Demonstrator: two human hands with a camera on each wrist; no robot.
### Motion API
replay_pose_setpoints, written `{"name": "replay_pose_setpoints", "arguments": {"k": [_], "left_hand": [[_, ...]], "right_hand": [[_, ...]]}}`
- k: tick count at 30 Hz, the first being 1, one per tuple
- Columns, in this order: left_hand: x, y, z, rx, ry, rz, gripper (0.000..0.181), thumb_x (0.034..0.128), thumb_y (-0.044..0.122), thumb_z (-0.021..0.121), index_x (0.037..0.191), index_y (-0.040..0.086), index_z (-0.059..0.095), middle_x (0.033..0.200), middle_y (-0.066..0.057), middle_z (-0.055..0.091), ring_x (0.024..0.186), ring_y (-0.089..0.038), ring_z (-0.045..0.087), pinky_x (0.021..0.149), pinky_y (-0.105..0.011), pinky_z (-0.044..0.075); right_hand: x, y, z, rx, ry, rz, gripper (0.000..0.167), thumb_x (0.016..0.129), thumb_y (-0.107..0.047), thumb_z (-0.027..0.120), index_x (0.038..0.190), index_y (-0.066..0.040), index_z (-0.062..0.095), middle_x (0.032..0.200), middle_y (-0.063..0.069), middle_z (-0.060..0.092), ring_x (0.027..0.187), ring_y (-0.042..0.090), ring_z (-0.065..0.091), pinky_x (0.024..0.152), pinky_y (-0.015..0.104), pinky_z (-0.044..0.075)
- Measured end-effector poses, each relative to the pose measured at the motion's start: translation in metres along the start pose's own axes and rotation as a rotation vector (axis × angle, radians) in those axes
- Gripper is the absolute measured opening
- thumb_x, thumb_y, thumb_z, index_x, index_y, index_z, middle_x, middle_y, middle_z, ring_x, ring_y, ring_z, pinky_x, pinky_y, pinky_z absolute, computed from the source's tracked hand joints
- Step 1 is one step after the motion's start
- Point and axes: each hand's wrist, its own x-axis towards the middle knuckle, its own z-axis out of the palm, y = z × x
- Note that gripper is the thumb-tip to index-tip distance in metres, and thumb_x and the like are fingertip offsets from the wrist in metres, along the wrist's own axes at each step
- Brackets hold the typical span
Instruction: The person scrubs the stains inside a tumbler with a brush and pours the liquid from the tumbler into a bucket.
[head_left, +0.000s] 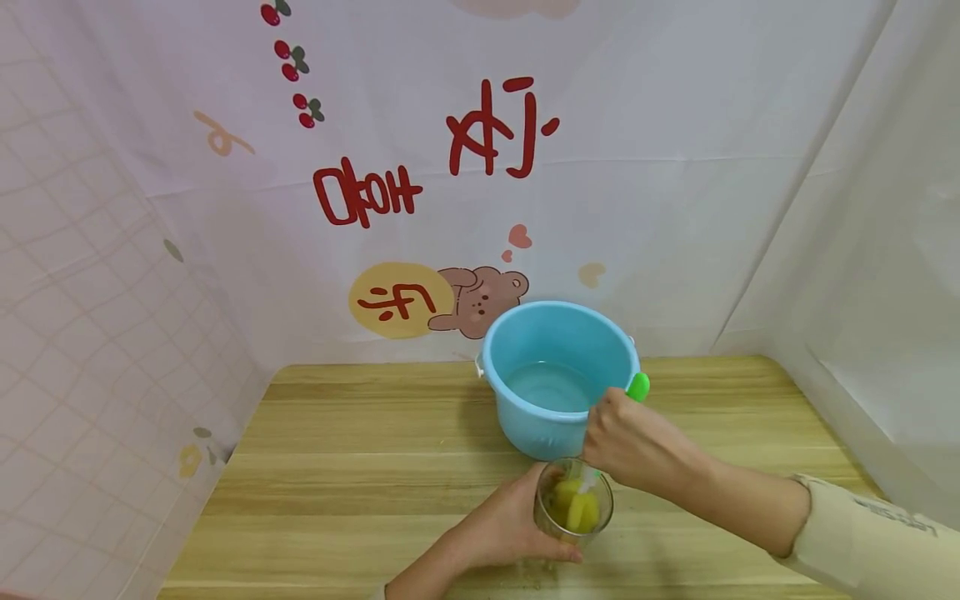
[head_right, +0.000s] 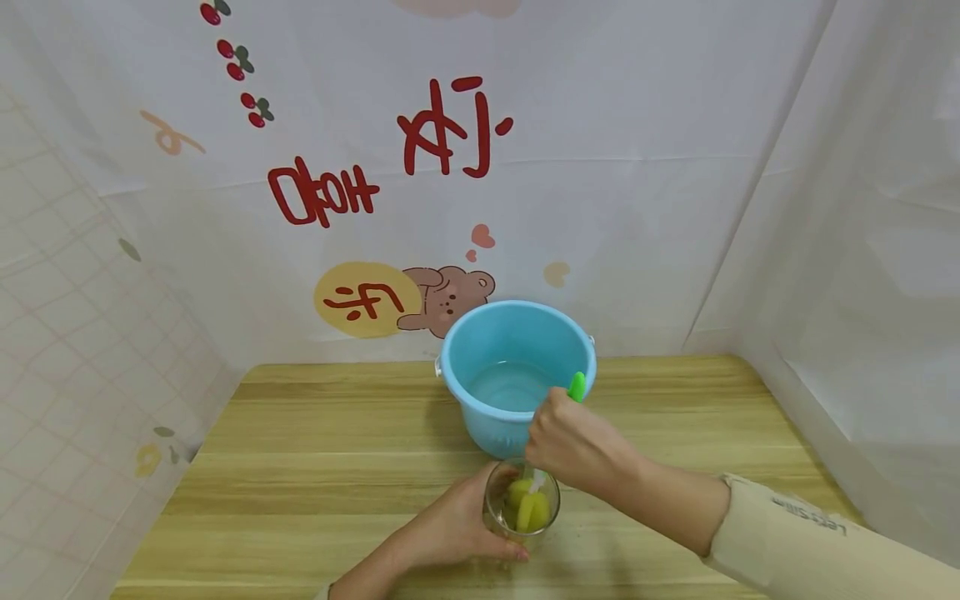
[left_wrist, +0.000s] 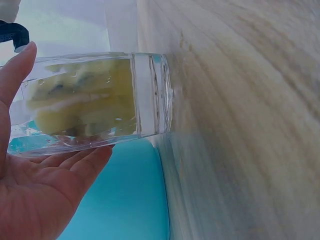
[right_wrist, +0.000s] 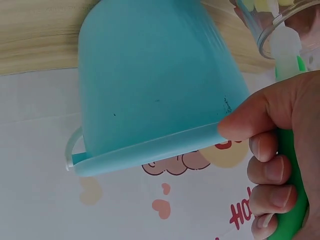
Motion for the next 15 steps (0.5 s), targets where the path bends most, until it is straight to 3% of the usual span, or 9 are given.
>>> {"name": "replay_pose_setpoints", "arguments": {"k": [8, 15], "left_hand": [[0.000, 0.001, 0.001, 0.012, 0.009, -0.021, 0.085, 0.0760, 0.039, 0.096, 0.144, 0.017, 0.050, 0.134, 0.012, 0.059, 0.124, -0.003, 0.054, 0.107, -0.028, 0.046], [0.000, 0.002, 0.002, 0.025, 0.025, -0.002, 0.084, 0.0750, 0.038, 0.097, 0.141, 0.016, 0.051, 0.133, 0.013, 0.060, 0.123, -0.002, 0.055, 0.106, -0.027, 0.047]], "right_hand": [[-0.011, 0.000, -0.004, 0.015, -0.023, -0.017, 0.048, 0.077, -0.020, 0.076, 0.058, -0.017, 0.032, 0.055, 0.000, 0.027, 0.051, 0.013, 0.027, 0.056, 0.027, 0.024], [-0.011, 0.001, -0.013, -0.021, -0.014, -0.031, 0.041, 0.077, -0.018, 0.077, 0.059, -0.013, 0.040, 0.055, 0.003, 0.035, 0.052, 0.017, 0.033, 0.057, 0.027, 0.028]]}}
